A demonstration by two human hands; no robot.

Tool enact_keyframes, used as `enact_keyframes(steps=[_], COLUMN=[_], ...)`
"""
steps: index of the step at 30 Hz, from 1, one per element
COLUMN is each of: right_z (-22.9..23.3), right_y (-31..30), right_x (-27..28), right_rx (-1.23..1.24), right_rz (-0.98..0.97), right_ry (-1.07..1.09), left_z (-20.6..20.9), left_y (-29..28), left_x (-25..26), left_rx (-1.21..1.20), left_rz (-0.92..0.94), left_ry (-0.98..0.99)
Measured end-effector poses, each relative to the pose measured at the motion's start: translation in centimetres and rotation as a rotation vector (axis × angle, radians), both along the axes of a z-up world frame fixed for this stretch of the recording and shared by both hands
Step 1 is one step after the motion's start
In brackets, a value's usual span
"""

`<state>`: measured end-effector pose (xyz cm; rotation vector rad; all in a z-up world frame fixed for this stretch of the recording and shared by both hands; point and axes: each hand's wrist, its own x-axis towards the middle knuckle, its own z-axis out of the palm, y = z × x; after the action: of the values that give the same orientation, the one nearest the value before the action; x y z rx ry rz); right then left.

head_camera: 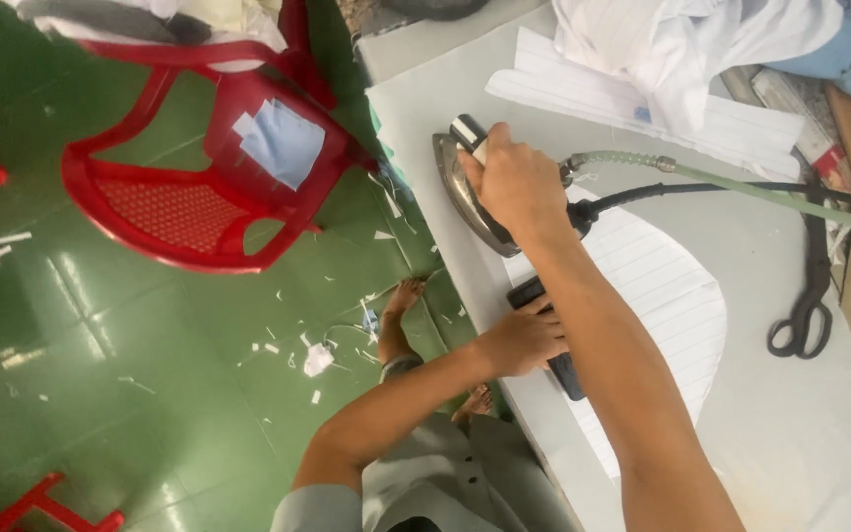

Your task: The person irons a white piece of fabric on a table using an electric iron and a black sponge. They repeatedly press and smooth the fabric, then use scissors to trim the edges before folding the piece.

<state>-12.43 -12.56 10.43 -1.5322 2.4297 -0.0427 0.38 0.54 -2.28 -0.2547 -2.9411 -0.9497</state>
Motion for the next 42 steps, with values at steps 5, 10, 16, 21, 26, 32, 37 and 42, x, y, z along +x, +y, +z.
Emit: enact_keyframes(steps=[5,10,16,21,26,32,37,42], right_z=[2.4,4.8,7.8,4.7,0.3,-0.5,-0.4,0.6], right_y=[-0.9,3.8,16.7,23.8,24.6,24.4,26.1,30.3], right_x=[-1.6,-4.8,-4.1,1.0,5.6,7.1,7.4,7.4], right_rx=[0.062,-0.061,-0.196,-0.092,-0.08,-0.115,-0.07,-0.047], right_rz=[0.059,0.029,-0.293,-0.544,-0.432,-0.317,-0.339,-0.351], right_ry=[-0.046,0.121,0.432,0.102,0.029,0.009,-0.026,-0.042], left_z=[2.1,4.5,1.5,2.3,0.8,1.2,1.6,1.6], left_y=[-1.6,-8.8,-14.7,-14.4,-14.1,-14.0,-14.0,-13.9], left_x=[-1.0,-2.1,-3.3,-4.0,-4.3,-4.2,-4.1,-4.0], left_rx=[-0.089,-0.187,-0.267,-0.319,-0.274,-0.327,-0.357,-0.423], left_rz=[-0.079,-0.193,-0.014,0.173,0.283,0.273,0.268,0.242], left_ry=[0.008,0.129,0.093,0.096,0.227,0.216,0.217,0.238])
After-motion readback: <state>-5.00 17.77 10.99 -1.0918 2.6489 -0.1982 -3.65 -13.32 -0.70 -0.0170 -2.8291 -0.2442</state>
